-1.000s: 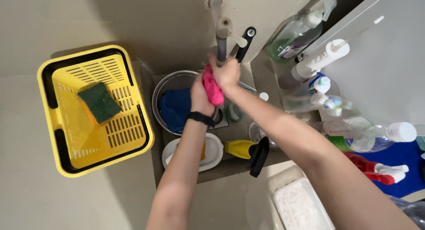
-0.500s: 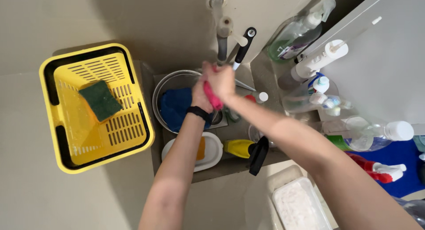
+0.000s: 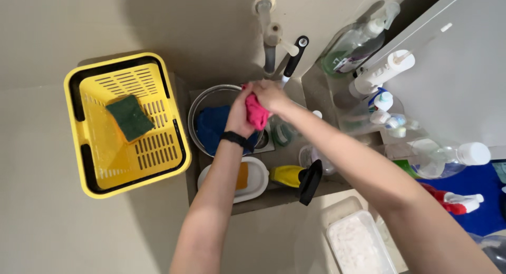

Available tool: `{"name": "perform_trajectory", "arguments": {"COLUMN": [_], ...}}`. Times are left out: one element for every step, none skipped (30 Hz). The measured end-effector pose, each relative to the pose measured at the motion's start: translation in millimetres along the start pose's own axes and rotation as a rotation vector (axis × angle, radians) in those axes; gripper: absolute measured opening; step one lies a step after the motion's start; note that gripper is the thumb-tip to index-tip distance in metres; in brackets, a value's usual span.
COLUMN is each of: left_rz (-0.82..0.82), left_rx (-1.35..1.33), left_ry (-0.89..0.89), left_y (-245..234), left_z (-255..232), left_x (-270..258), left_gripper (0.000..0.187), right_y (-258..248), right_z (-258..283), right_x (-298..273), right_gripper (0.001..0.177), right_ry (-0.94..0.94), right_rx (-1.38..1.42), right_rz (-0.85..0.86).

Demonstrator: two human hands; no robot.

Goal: The person wets a pink cloth at the sink, then wipes the bathroom counter surface repeatedly. The cloth is rinsed and wrung out multiple times during the process.

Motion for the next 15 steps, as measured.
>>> {"name": "perform_trajectory", "arguments": {"left_rz": [-0.021,-0.08,-0.139,-0.2,-0.234,-0.269,-0.303,-0.334,-0.364,-0.394,-0.389,-0.384,-0.379,-0.38,-0.38], "left_rx": [0.064,0.119,0.174,0.23,0.275,0.322,0.369,0.356,0.343,0.33,0.345,0.36,0.376,0.402,0.429], "left_ry": [0.063,0.089,0.114,0.142,0.166,0.19,0.214,0.203,0.192,0.181,0.196,0.21,0.224,0.205,0.186], "left_y": [-4.6,-10.0,-14.8,-18.0,-19.1,-19.4,-18.6,-16.7,-14.5,-11.9,-9.0,-6.4,-3.9,-1.3,1.6], "left_z": [-1.0,-2.6,-5.3,-8.0,-9.2,-11.0,-12.2,-12.2,-12.0,-11.6,-10.5,-9.1,-8.5,-7.5,-6.6], "left_x": [0.0,-1.9,-4.9,-8.3,-11.8,-16.6,-21.6,-25.9,-30.3,-34.1,-37.7,-40.8,-43.2,-44.9,-46.6], "left_gripper": [0.031,0.032,0.033,0.035,0.034,0.034,0.034,0.034,0.035,0.038,0.039,0.041,0.045,0.041,0.037], "right_y": [-13.2,-27.1,-43.8,-59.0,-78.9,-97.4,-109.1,-118.7,-122.1,-122.4,-120.0,-112.1,-101.6,-95.6,-92.7], "right_z": [4.6,9.1,15.6,24.3,32.6,42.8,54.5,66.8,80.4,93.3,105.3,116.3,125.6,130.8,132.3], "right_x": [-5.6,-12.4,-20.9,-30.3,-39.9,-50.6,-61.1,-72.3,-85.2,-98.3,-110.7,-120.4,-127.9,-134.8,-140.7], "right_gripper": [0.047,0.051,0.041,0.036,0.033,0.032,0.033,0.035,0.035,0.035,0.035,0.034,0.034,0.034,0.035], "right_ry": [-0.026,-0.052,-0.249,-0.45,-0.477,-0.502,-0.414,-0.326,-0.367,-0.407,-0.446,-0.486,-0.526,-0.565,-0.614], "right_rx": [-0.063,-0.128,-0.105,-0.081,-0.082,-0.08,-0.006,0.068,-0.066,-0.201,-0.337,-0.352,-0.367,-0.384,-0.359], "right_rz": [0.027,0.056,-0.024,-0.1,-0.104,-0.109,-0.214,-0.321,-0.399,-0.477,-0.553,-0.546,-0.538,-0.529,-0.536]}}
Point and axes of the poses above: each hand's wrist, its own x-axis towards the middle knuckle, its own y-axis out of the palm, z = x × y, the point moved 1 cm from there along x, towards the middle knuckle, and after that the axes turned 4 degrees about z, right-handed, at the moved point
